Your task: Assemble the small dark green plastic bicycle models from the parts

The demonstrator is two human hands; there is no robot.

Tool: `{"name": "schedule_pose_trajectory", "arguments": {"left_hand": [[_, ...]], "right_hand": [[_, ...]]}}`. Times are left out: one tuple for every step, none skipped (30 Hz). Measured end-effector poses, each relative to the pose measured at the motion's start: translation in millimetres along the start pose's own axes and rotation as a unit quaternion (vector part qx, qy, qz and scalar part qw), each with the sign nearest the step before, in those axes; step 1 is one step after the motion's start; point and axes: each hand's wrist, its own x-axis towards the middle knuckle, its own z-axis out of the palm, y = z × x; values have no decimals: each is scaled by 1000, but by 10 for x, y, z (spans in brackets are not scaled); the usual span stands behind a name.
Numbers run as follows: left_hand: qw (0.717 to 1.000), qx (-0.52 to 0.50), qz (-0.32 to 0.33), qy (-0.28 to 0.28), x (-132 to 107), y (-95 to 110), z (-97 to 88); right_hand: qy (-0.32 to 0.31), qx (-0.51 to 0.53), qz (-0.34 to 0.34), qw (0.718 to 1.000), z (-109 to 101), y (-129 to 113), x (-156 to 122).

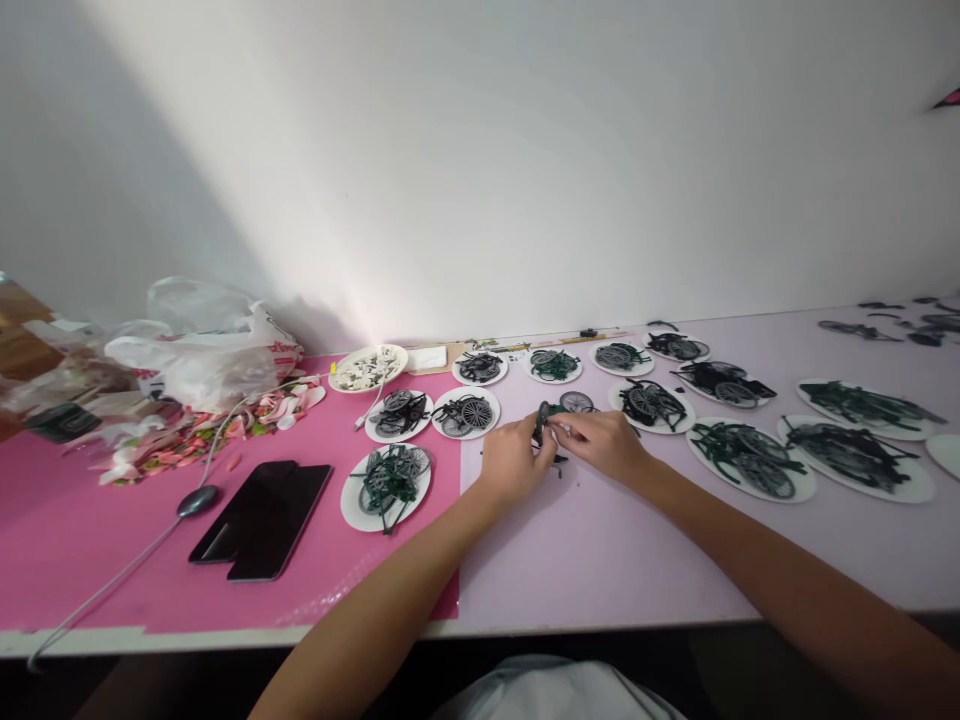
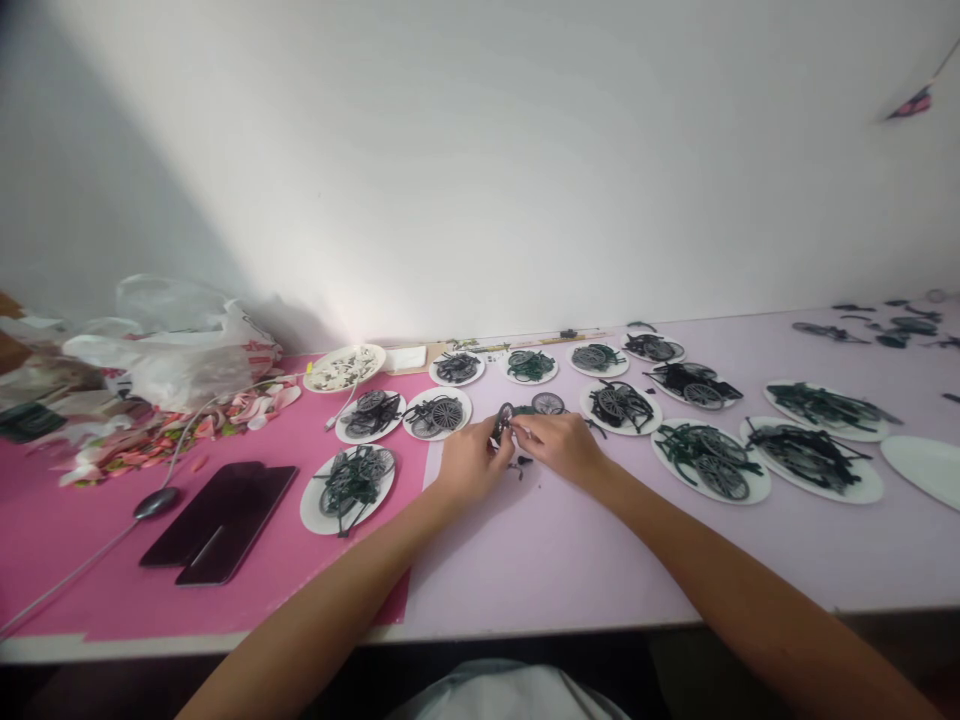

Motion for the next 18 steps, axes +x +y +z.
{"name": "schedule_pose_trajectory", "arguments": {"left_hand": [[1000, -6, -3, -2, -1, 1, -2], [1000, -11, -4, -2, -1, 1, -5], [1000, -16, -3, 1, -1, 0, -8], [1000, -21, -1, 5, 1, -3, -12], [1000, -27, 2, 10, 3, -8, -15], [999, -33, 3, 13, 6, -13, -18], [999, -39, 2, 13, 10, -19, -20], [999, -43, -2, 11, 15, -24, -21], [999, -45, -10, 6, 19, -29, -22], [999, -45, -20, 0, 23, -31, -21], [998, -45, -31, -8, 27, -31, -20], [998, -46, -42, -15, 29, -29, -19], [997, -47, -51, -22, 30, -26, -18], [997, -50, -59, -27, 30, -22, -17], [996, -51, -66, -31, 30, -18, -17], [996, -51, -71, -33, 29, -15, -17], [995, -50, -75, -36, 29, -13, -17], [995, -50, -78, -39, 29, -13, -17]], "right_hand": [[-9, -1, 8, 1000, -1, 0, -2], [-16, 1, 14, 1000, -4, -2, -1], [-19, 4, 17, 1000, -8, -5, 3], [-20, 7, 18, 1000, -13, -9, 9], [-19, 9, 17, 1000, -19, -15, 16], [-19, 9, 14, 1000, -24, -21, 24], [-18, 8, 11, 1000, -28, -27, 31], [-16, 8, 6, 1000, -29, -33, 36], [-14, 9, 2, 1000, -29, -37, 40], [-11, 9, -1, 1000, -26, -40, 41], [-8, 9, -3, 1000, -21, -42, 40], [-6, 9, -3, 1000, -16, -43, 38], [-7, 10, -2, 1000, -10, -43, 35], [-8, 10, 0, 1000, -6, -43, 32], [-11, 10, 3, 1000, -2, -43, 29], [-15, 12, 5, 1000, -1, -44, 27], [-19, 15, 7, 1000, -1, -44, 26], [-25, 18, 9, 999, -2, -45, 26]]}}
